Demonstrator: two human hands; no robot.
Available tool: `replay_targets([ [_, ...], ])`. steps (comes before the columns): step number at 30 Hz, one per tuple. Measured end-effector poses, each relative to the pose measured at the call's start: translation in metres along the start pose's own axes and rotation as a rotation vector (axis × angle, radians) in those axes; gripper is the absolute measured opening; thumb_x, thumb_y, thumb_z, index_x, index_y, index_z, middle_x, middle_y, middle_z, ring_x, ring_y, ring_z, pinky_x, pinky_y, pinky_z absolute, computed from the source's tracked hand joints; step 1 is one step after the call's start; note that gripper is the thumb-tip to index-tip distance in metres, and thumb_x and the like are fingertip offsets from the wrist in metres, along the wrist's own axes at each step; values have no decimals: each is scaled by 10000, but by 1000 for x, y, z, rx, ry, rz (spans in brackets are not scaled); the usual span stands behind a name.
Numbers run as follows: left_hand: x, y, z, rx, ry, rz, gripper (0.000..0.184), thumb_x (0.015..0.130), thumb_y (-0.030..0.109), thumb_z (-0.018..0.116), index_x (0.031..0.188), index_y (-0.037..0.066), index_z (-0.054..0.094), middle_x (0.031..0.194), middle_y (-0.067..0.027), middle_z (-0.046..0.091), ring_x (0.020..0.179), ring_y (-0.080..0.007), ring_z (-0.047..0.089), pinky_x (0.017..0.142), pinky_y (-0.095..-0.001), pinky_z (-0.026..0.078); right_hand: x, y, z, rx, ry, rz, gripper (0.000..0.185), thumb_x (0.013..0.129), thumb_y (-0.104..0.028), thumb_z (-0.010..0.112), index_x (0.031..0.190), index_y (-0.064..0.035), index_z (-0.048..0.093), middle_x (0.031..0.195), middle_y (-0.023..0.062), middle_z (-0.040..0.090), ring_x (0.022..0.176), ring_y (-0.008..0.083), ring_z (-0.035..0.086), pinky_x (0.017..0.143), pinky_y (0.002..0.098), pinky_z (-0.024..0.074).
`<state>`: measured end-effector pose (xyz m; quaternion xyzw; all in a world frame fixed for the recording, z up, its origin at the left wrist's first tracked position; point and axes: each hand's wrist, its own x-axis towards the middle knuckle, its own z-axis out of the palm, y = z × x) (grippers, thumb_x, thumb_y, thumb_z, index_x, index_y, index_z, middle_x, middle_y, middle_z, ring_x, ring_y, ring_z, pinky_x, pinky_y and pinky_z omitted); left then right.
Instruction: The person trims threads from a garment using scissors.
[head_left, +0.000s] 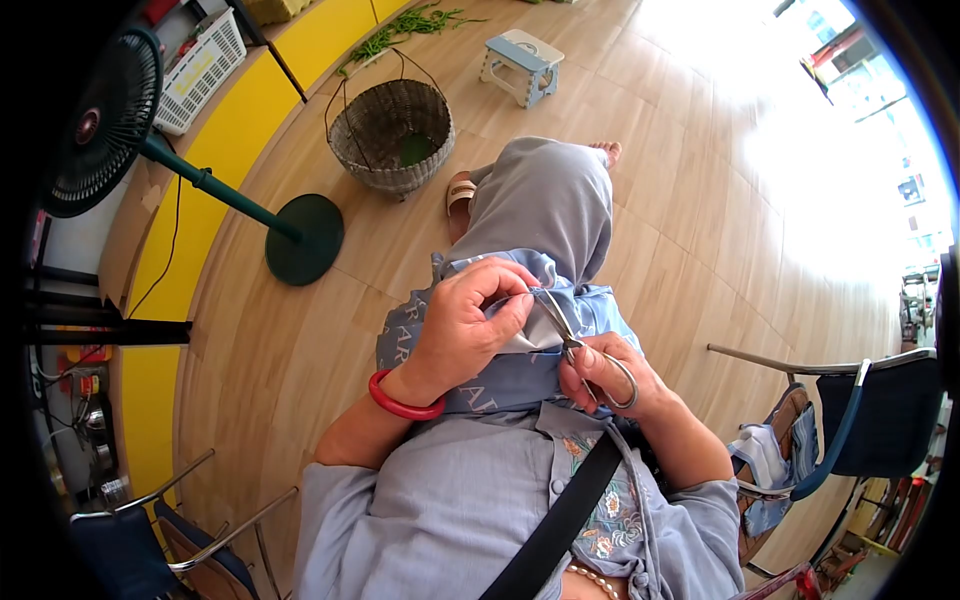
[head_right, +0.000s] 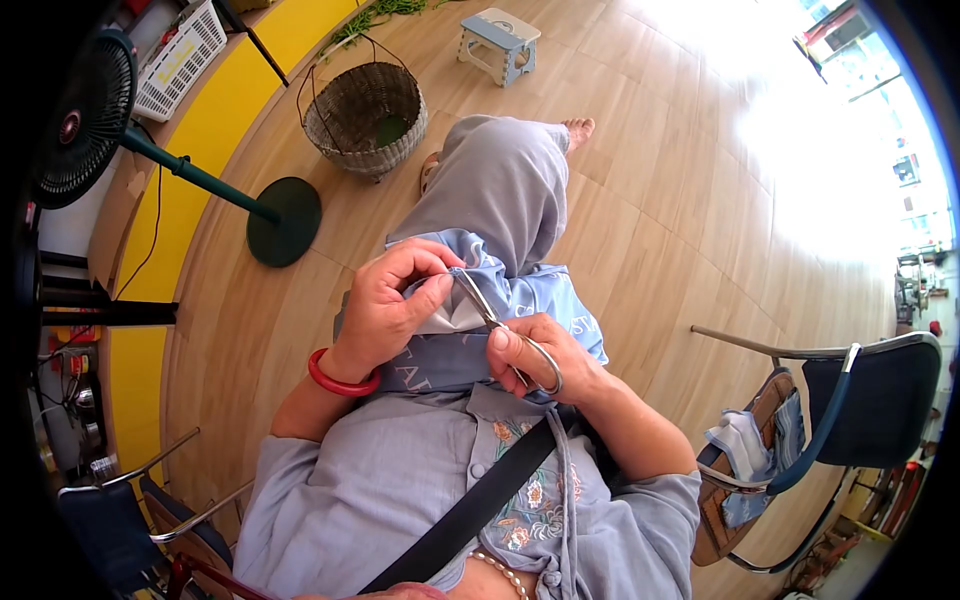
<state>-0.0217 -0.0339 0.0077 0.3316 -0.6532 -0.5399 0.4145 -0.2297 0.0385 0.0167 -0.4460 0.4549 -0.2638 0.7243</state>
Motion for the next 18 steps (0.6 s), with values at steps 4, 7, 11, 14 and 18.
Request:
replay_targets([
  [4, 0, -1, 0, 4, 0, 5, 41, 858, 2, 587, 834, -27, 603, 966, -81, 624, 822, -93, 549, 722, -232, 442, 2, 1, 0, -21, 13, -16, 573, 916, -552, 493, 666, -41, 561, 578, 23, 538, 517, 87, 498, 472, 236, 389],
  [7, 0, -4, 1, 27, 4, 36, 36, 855, -2, 592, 833, -29, 603, 954, -74, 623, 800, -85, 544, 706, -227, 444, 5, 2, 1, -47, 6, -52, 555, 907, -538, 525, 660, -43, 558, 570, 16, 534, 517, 81, 498, 471, 236, 385],
  [11, -1, -4, 1, 62, 20, 59, 21, 844, -13, 603, 831, -29, 600, 937, -61, 619, 775, -81, 541, 683, -221, 448, 6, -3, 7, -93, 57, -37, 531, 898, -515, 560, 647, -47, 555, 560, 11, 532, 512, 77, 499, 464, 235, 381],
  [14, -1, -3, 2, 65, 45, 63, 13, 834, -21, 605, 823, -26, 599, 920, -58, 618, 757, -79, 538, 666, -219, 446, 7, -8, 10, -128, 95, 20, 512, 890, -491, 588, 633, -50, 548, 547, 7, 527, 493, 73, 494, 448, 233, 372],
  [18, -3, 0, 2, 98, 45, 90, 15, 823, -26, 608, 812, -23, 599, 904, -59, 619, 741, -79, 532, 653, -218, 439, 5, -13, 11, -144, 179, -23, 504, 887, -478, 600, 631, -47, 546, 528, 4, 519, 468, 71, 485, 430, 232, 365],
])
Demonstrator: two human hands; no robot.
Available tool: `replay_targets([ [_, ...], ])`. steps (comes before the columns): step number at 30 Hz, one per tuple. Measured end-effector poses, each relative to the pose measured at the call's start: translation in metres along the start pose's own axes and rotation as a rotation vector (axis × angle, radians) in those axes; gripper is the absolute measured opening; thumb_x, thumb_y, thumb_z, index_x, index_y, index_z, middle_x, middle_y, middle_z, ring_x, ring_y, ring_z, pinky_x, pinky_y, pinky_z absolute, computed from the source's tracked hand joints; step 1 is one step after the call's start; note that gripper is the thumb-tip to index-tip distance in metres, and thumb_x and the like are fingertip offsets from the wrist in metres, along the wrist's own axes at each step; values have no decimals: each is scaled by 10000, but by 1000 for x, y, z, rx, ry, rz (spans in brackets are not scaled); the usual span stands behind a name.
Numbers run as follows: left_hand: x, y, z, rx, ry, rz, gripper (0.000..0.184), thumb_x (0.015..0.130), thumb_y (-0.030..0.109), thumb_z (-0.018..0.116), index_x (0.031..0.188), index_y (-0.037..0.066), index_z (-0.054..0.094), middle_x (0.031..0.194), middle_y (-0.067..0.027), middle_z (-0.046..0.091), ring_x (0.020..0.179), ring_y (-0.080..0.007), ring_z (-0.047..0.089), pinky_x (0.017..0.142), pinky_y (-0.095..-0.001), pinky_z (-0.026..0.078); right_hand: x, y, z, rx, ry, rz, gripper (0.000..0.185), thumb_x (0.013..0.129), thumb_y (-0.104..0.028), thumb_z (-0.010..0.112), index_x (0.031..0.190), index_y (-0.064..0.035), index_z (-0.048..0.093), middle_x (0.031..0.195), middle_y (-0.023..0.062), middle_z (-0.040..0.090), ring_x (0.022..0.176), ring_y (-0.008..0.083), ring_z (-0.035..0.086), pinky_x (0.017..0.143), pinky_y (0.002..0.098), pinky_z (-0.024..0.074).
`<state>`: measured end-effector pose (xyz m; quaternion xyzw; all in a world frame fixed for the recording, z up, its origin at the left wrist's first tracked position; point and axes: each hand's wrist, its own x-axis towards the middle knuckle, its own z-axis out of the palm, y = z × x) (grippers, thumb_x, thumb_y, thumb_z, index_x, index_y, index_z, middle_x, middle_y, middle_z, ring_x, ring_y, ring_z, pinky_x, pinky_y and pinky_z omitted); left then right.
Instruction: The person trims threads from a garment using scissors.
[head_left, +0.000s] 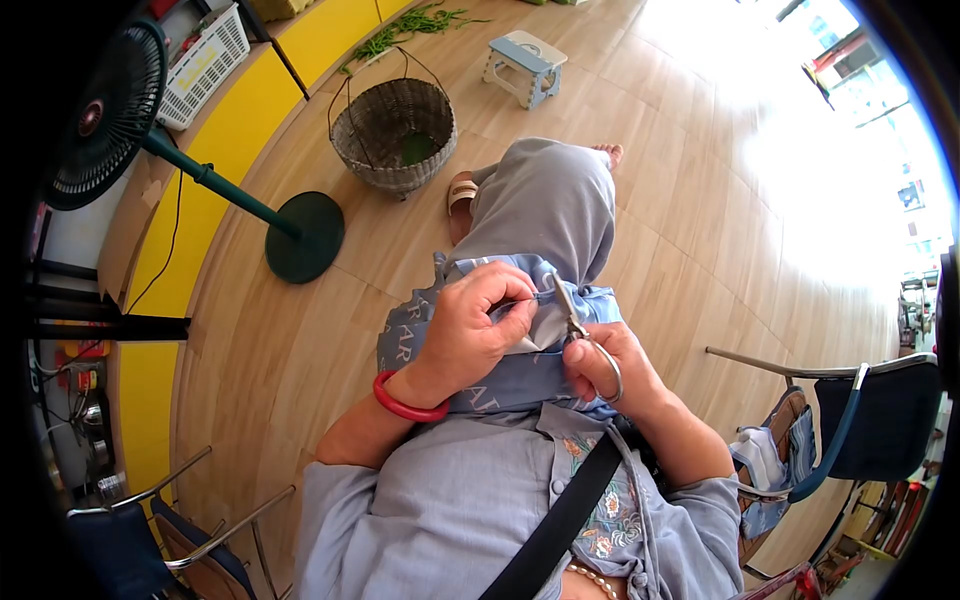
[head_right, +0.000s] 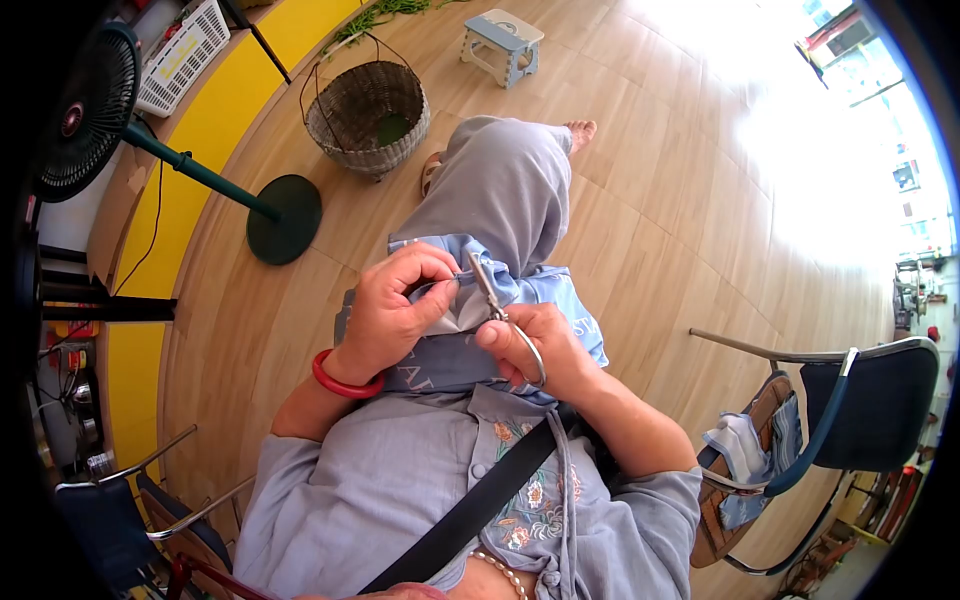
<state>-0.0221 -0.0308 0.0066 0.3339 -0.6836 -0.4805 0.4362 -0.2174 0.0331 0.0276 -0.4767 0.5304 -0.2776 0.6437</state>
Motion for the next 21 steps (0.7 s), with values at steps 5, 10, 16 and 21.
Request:
replay_targets([
  [5, -1, 0, 1, -10, 12, 11, 16, 810, -25, 612, 806, -20, 598, 894, -57, 621, 723, -83, 524, 646, -218, 432, -11, -20, -8, -150, 197, -273, 335, 788, -266, 774, 694, -40, 545, 628, 1, 559, 550, 76, 522, 498, 201, 364],
  [10, -1, 2, 3, 30, 5, 44, 26, 794, -32, 610, 802, -15, 592, 925, -73, 623, 745, -98, 545, 668, -225, 445, 20, -26, -9, -527, 535, -692, 315, 657, -175, 828, 817, -61, 582, 780, 85, 641, 691, 257, 628, 606, 328, 483],
  [16, 0, 2, 3, 36, 66, 105, 59, 763, -46, 611, 778, -8, 568, 959, -83, 615, 726, -117, 552, 638, -238, 450, 34, -28, -2, -506, 356, -490, 252, 715, -130, 775, 775, -30, 551, 740, 112, 640, 669, 250, 626, 619, 321, 484],
  [21, -1, -1, 0, 48, 134, 139, 77, 748, -57, 605, 758, -2, 551, 929, -69, 605, 639, -104, 515, 564, -231, 426, 32, -26, -3, -355, 308, -394, 196, 747, -75, 722, 757, -12, 538, 686, 91, 613, 625, 181, 580, 613, 299, 472],
])
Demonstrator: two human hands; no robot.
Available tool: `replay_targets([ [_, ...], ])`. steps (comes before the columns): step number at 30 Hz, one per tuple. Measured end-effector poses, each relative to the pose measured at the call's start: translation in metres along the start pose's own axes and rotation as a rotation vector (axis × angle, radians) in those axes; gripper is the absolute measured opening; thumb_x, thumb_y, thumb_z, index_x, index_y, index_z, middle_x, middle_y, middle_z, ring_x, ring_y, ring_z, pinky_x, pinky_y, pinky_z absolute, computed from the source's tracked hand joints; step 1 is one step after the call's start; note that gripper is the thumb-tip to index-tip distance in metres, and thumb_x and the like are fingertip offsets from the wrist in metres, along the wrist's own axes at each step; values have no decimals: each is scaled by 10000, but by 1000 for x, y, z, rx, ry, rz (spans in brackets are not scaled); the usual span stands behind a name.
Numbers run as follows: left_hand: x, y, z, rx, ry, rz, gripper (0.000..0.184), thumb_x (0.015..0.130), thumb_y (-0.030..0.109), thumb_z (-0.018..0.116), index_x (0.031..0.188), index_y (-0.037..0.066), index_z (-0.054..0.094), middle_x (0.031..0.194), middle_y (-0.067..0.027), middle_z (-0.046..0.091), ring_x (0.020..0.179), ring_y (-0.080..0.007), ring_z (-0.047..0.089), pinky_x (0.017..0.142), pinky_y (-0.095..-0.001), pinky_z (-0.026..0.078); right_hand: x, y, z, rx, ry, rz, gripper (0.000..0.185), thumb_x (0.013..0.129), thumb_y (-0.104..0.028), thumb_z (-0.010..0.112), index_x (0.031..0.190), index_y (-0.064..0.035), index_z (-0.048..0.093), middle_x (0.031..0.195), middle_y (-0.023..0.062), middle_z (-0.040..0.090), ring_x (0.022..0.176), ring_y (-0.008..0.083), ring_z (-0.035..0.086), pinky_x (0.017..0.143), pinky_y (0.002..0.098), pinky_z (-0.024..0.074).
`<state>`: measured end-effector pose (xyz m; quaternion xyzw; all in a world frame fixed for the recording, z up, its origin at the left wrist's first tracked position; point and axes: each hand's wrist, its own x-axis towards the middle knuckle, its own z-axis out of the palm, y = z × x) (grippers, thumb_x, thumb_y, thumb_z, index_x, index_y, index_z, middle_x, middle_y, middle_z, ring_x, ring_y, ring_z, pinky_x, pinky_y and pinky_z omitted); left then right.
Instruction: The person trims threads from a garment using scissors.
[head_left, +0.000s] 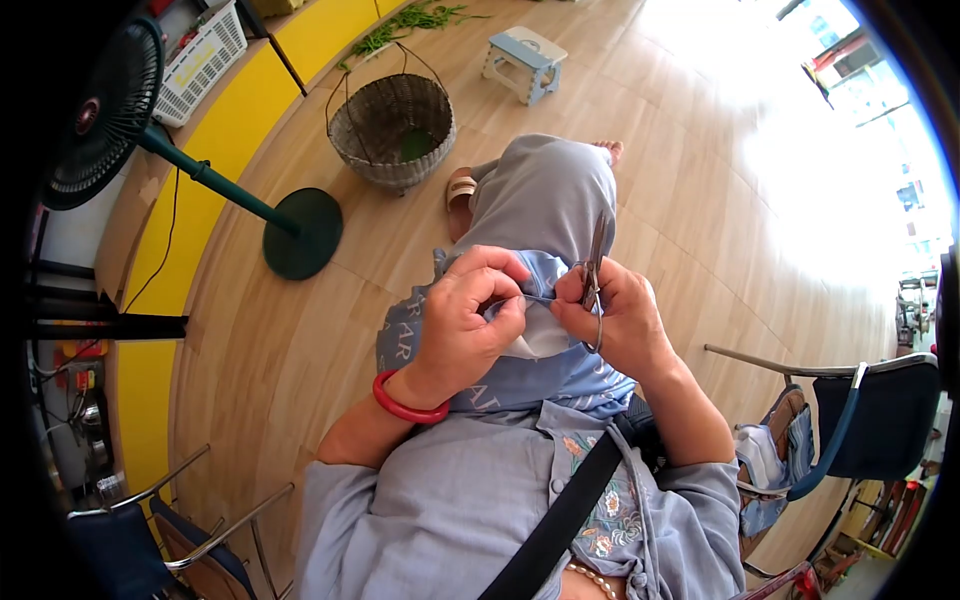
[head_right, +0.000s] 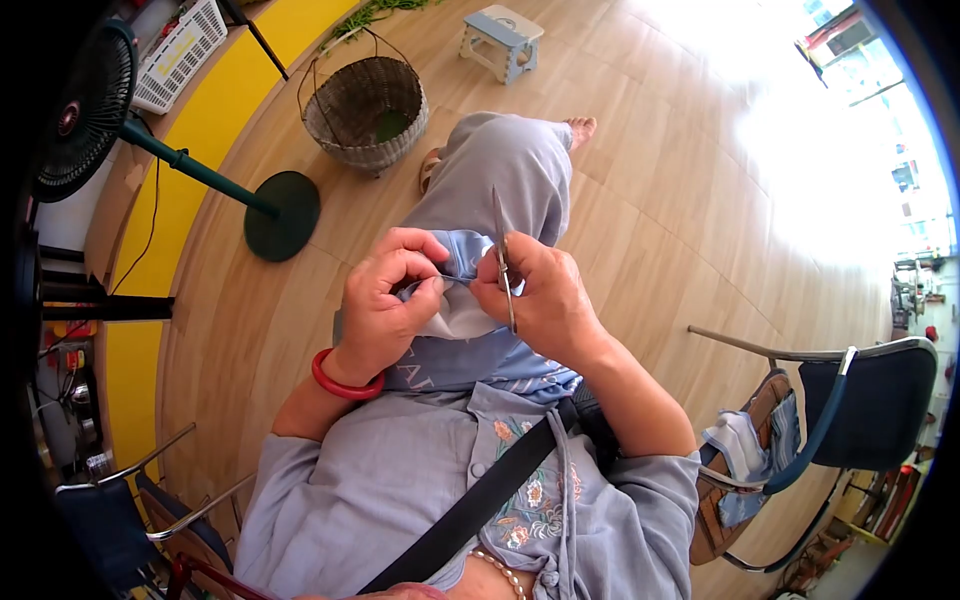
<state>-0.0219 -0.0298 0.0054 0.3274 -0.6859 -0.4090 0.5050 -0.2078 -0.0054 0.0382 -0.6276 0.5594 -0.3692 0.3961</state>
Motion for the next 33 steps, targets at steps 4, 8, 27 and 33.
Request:
replay_targets([
  [4, -2, 3, -1, 9, -29, -108, 51, 754, -35, 617, 759, 0, 579, 954, -64, 592, 757, -97, 542, 668, -221, 442, -1, 2, -1, 120, -12, 72, 176, 750, -70, 715, 765, -15, 548, 655, 36, 574, 620, 103, 509, 604, 276, 456],
  [8, -2, 2, -4, -10, -97, -205, 73, 754, -15, 652, 779, -2, 585, 952, -54, 573, 745, -88, 532, 656, -218, 439, -1, 8, 0, 187, -45, 116, 163, 749, -77, 715, 774, -21, 564, 658, 4, 555, 629, 74, 485, 600, 259, 441],
  [27, 7, -5, -5, -85, -230, -39, 71, 769, -47, 655, 778, -8, 597, 1033, -117, 647, 814, -139, 579, 719, -261, 463, 4, 17, 3, 139, -1, 129, 159, 767, -114, 706, 782, -29, 572, 662, 6, 566, 634, 68, 488, 597, 251, 435],
  [33, 0, -9, -2, -345, -169, -297, 52, 830, -44, 603, 831, 8, 596, 1033, -107, 655, 836, -78, 555, 730, -236, 453, -7, 7, -5, 164, 67, 235, 216, 810, -202, 689, 767, -28, 570, 640, -8, 546, 600, 58, 472, 542, 231, 391],
])
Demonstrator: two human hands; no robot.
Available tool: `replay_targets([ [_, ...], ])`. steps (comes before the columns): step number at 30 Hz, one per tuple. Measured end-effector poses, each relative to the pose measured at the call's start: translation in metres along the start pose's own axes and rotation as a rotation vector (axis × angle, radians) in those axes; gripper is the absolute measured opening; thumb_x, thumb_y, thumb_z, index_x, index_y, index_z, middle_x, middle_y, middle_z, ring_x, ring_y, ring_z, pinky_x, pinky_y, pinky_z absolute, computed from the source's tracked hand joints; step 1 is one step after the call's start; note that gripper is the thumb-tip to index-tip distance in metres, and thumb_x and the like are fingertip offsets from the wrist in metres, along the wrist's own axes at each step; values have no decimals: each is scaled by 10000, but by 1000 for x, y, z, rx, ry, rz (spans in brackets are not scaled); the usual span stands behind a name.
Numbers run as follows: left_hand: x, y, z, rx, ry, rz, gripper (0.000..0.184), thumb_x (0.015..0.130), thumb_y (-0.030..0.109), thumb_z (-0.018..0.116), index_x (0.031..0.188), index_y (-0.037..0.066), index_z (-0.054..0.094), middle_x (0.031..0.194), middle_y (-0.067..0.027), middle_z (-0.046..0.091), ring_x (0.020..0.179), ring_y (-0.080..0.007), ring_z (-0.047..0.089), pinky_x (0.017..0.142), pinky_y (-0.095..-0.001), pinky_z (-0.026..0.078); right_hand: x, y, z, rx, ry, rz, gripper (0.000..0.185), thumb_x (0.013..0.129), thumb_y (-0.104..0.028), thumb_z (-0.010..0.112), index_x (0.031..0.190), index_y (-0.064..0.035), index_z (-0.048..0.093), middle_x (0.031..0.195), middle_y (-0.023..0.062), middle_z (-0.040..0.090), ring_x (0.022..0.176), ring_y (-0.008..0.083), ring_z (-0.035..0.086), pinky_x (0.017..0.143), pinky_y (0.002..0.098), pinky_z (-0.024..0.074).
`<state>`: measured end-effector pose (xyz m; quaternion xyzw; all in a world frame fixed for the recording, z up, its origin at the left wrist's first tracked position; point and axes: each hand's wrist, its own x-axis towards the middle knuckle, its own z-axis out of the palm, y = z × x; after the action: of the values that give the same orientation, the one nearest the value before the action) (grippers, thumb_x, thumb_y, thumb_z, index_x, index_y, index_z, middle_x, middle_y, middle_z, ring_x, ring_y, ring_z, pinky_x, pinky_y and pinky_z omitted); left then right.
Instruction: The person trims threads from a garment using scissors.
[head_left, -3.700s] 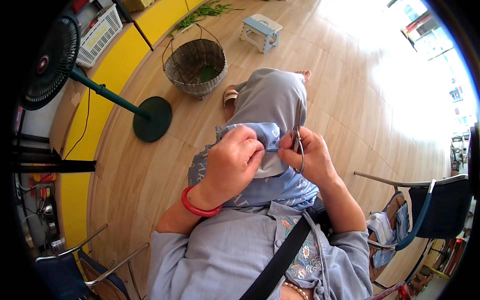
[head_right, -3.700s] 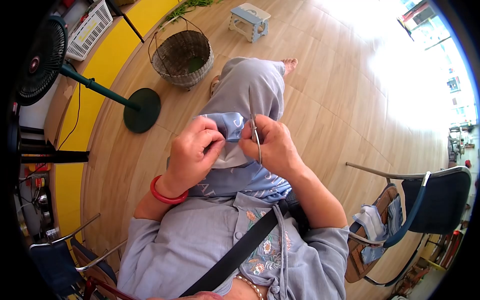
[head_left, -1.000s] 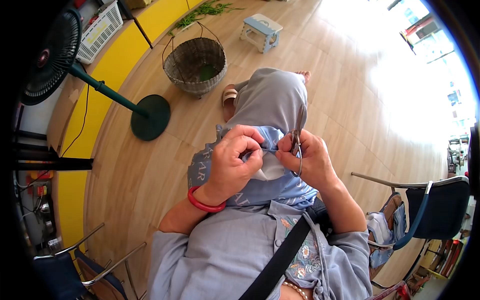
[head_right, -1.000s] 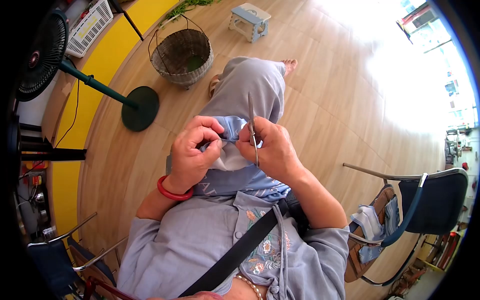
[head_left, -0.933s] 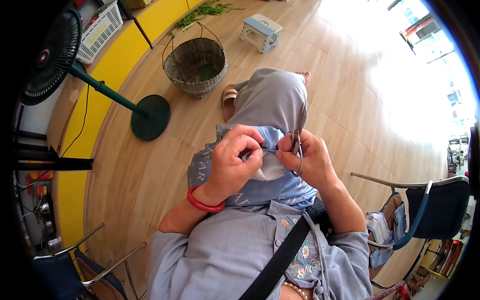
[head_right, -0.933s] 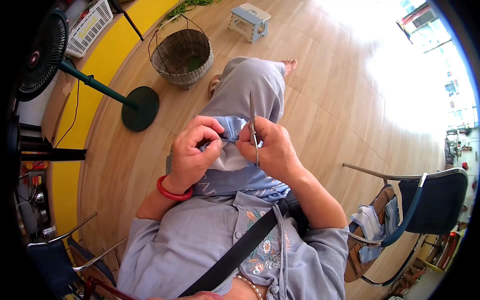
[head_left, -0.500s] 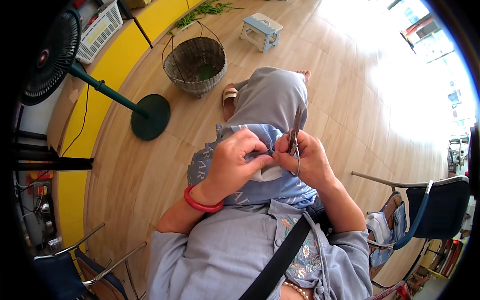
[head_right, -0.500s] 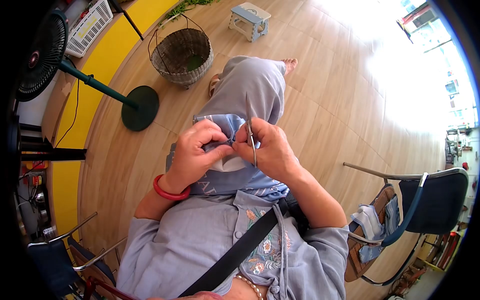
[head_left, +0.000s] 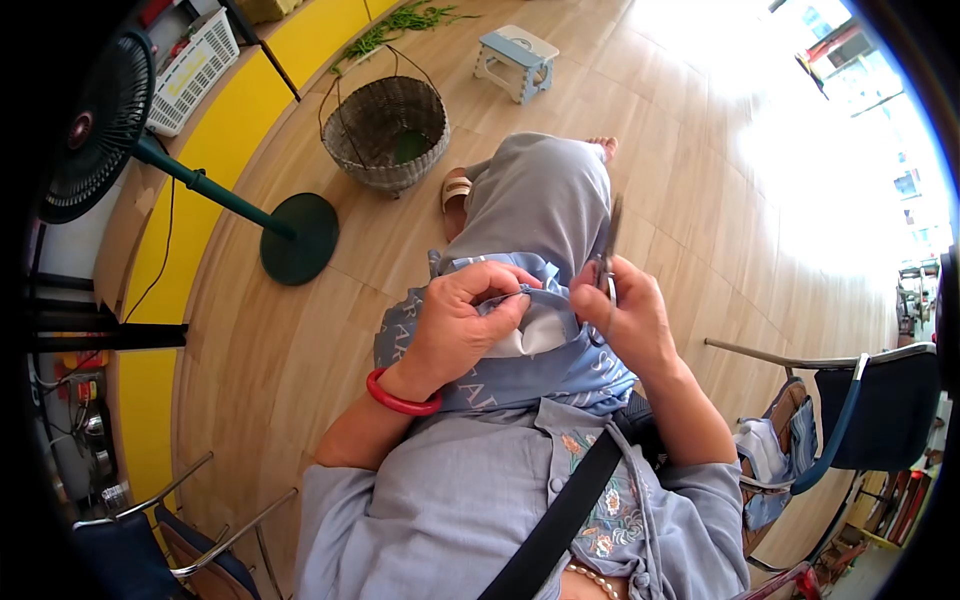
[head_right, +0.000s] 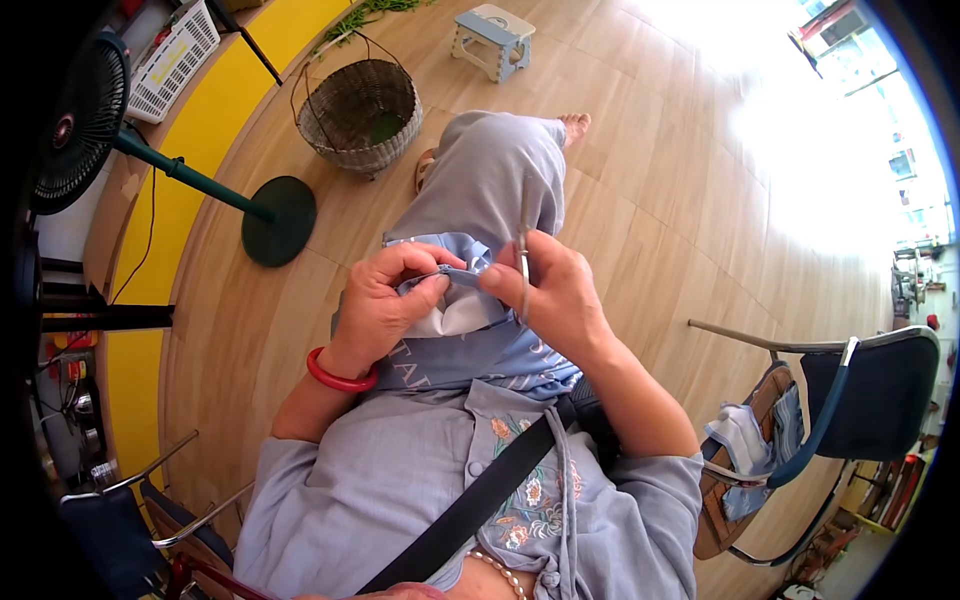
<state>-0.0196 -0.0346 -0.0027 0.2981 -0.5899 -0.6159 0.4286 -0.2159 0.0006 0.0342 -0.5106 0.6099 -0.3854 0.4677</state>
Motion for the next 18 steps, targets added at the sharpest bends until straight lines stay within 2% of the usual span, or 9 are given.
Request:
replay_targets([
  [2, 0, 2, 0, 22, 13, -10, 52, 840, -41, 594, 847, 11, 594, 1006, -96, 663, 830, -74, 551, 733, -227, 447, -10, 3, -9, 328, -129, -23, 388, 891, -392, 595, 742, -35, 573, 631, 5, 551, 582, 62, 490, 519, 216, 379],
  [3, -1, 3, 1, 22, 14, -10, 52, 840, -41, 594, 847, 11, 594, 1006, -96, 663, 830, -74, 551, 733, -227, 447, -16, 5, -14, 328, -130, -24, 388, 891, -392, 595, 742, -35, 573, 631, 5, 551, 582, 62, 490, 519, 216, 379],
  [5, -1, 4, 2, 52, 29, 1, 51, 841, -41, 593, 846, 10, 596, 993, -94, 665, 824, -73, 550, 731, -225, 445, -29, 8, -19, 414, -442, 57, 562, 929, -554, 453, 722, -46, 577, 626, 23, 560, 567, 73, 513, 500, 206, 378],
  [6, -2, 5, 2, 52, 28, 3, 51, 841, -41, 593, 846, 10, 596, 993, -94, 665, 824, -73, 550, 731, -225, 445, -34, 9, -18, 385, -484, 105, 621, 930, -598, 408, 708, -44, 578, 615, 27, 562, 545, 79, 513, 489, 212, 383],
  [7, -2, 5, 1, 66, 30, -4, 50, 841, -41, 593, 848, 9, 596, 990, -94, 666, 828, -76, 554, 734, -227, 447, -36, 0, -18, 350, -538, 186, 576, 888, -604, 496, 670, -73, 538, 608, 43, 543, 489, 87, 468, 423, 218, 330],
  [12, -2, 4, 2, 61, 43, 5, 46, 841, -39, 592, 848, 6, 597, 979, -98, 668, 853, -91, 574, 761, -236, 458, -38, 8, -11, 290, -552, 291, 601, 884, -626, 477, 682, -65, 546, 584, 27, 538, 472, 72, 458, 412, 207, 317],
  [18, -2, 5, 1, 72, 35, 13, 39, 847, -33, 589, 854, 3, 600, 983, -99, 669, 884, -111, 593, 798, -254, 473, -35, 6, -10, 239, -575, 301, 557, 893, -595, 488, 687, -80, 540, 576, 12, 536, 471, 68, 452, 422, 205, 314],
])
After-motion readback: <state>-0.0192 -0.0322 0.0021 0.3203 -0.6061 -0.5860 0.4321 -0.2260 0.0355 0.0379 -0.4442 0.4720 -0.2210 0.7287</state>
